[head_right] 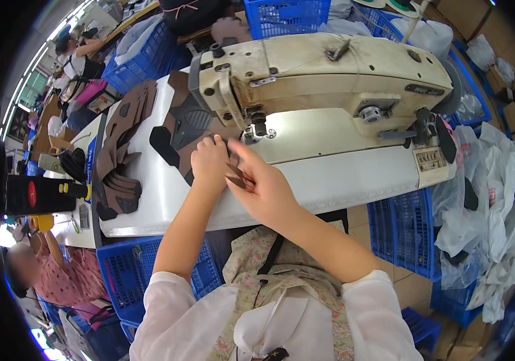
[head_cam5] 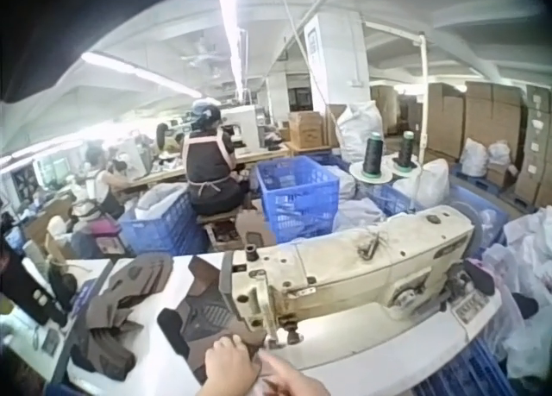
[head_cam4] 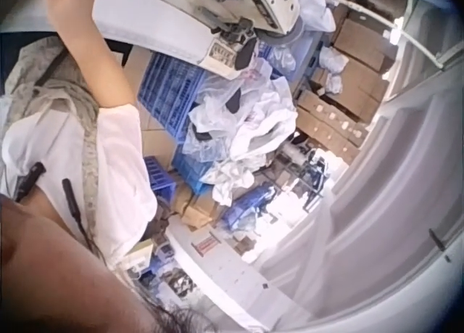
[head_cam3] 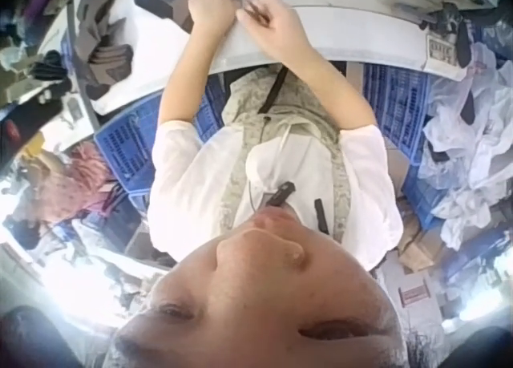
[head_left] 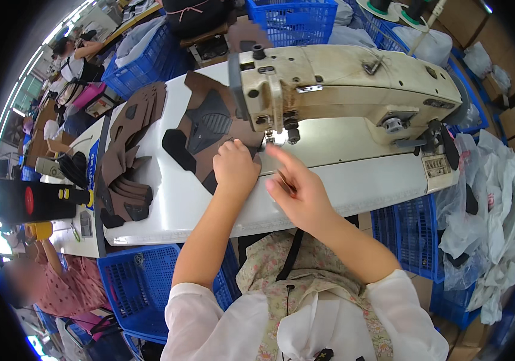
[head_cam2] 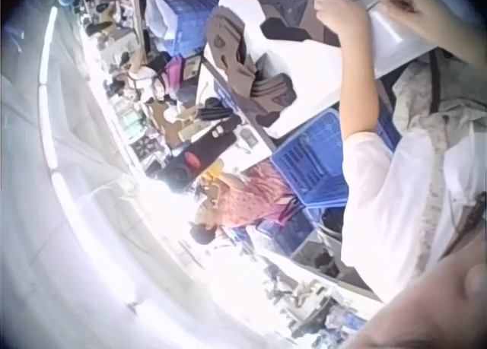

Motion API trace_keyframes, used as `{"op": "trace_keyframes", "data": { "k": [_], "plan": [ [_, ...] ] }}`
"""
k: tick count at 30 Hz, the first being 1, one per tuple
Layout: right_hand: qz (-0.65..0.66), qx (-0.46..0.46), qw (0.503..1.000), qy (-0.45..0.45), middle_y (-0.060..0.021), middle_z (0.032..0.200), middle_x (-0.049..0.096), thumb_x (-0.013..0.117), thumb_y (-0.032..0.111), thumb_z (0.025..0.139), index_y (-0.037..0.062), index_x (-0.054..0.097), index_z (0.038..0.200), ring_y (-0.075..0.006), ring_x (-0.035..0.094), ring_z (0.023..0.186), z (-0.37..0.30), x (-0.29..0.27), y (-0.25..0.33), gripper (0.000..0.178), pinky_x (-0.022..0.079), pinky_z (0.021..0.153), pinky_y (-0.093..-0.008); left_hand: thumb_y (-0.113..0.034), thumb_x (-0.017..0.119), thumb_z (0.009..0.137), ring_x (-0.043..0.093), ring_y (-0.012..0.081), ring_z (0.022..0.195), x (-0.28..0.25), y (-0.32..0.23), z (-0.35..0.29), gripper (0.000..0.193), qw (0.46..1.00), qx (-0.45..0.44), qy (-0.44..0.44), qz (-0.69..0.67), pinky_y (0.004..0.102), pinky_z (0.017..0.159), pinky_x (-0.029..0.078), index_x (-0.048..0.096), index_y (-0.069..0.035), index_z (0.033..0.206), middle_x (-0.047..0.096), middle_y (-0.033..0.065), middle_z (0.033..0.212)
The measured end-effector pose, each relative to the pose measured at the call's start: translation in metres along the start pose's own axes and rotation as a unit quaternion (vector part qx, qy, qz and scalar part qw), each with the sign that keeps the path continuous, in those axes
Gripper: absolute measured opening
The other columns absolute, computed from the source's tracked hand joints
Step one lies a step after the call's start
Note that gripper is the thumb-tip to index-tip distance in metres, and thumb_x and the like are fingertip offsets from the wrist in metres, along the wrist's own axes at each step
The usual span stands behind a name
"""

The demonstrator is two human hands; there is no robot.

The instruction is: Stitch together various brown and black shoe upper components using an industrial sewing machine.

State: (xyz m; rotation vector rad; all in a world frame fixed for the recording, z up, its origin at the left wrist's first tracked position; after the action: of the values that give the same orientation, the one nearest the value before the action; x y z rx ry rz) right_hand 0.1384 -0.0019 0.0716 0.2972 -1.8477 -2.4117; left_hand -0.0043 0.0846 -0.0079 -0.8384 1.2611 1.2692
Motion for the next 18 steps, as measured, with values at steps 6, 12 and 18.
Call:
{"op": "trace_keyframes", "data": {
  "k": [6, 12, 18],
  "plan": [
    [-0.192, -0.128, 0.963, -0.137, -0.0069, 0.102, 0.069, 0.074, 0.012, 0.088, -0.0031, 0.004, 0.156, -0.0111, 0.051, 0.062, 0.033, 0.041, 0.014, 0.098, 0.047, 0.059, -0.0250, -0.039, 0.061, 0.086, 0.069, 0.0294, 0.089, 0.048, 0.003, -0.010, 0.052, 0.985, -0.041, 0.031, -0.165, 0.0418, 0.069, 0.055, 0.057, 0.004, 0.116, 0.065, 0.0162, 0.095],
    [-0.013, -0.164, 0.975, -0.153, -0.0137, 0.121, 0.060, 0.060, 0.008, 0.098, -0.0025, 0.004, 0.156, -0.0061, 0.050, 0.068, 0.058, 0.038, 0.004, 0.081, 0.046, 0.063, -0.0202, -0.030, 0.062, 0.086, 0.070, 0.0239, 0.071, 0.022, -0.008, -0.013, 0.058, 0.968, -0.030, 0.023, -0.250, 0.0370, 0.057, 0.056, 0.053, 0.006, 0.131, 0.066, 0.0099, 0.085],
    [-0.047, -0.212, 0.966, -0.141, -0.0123, 0.099, 0.070, 0.070, 0.007, 0.088, 0.0000, 0.059, 0.122, -0.0090, 0.054, 0.061, 0.034, 0.008, -0.019, 0.036, 0.050, 0.059, -0.0227, -0.028, 0.067, 0.081, 0.069, 0.0208, 0.067, 0.007, -0.011, -0.014, 0.065, 0.991, -0.016, -0.004, -0.130, 0.0332, 0.055, 0.055, 0.054, 0.006, 0.134, 0.065, 0.0084, 0.083]
  ]
}}
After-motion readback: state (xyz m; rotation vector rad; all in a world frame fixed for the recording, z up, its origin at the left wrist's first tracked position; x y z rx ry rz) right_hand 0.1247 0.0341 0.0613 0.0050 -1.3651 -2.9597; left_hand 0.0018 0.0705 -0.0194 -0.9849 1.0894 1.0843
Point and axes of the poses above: each hand's wrist, its own z-axis towards the middle knuckle, its own x-axis out of the palm, y = z × x, the point moved 6 cm from there along z, towards the middle knuckle
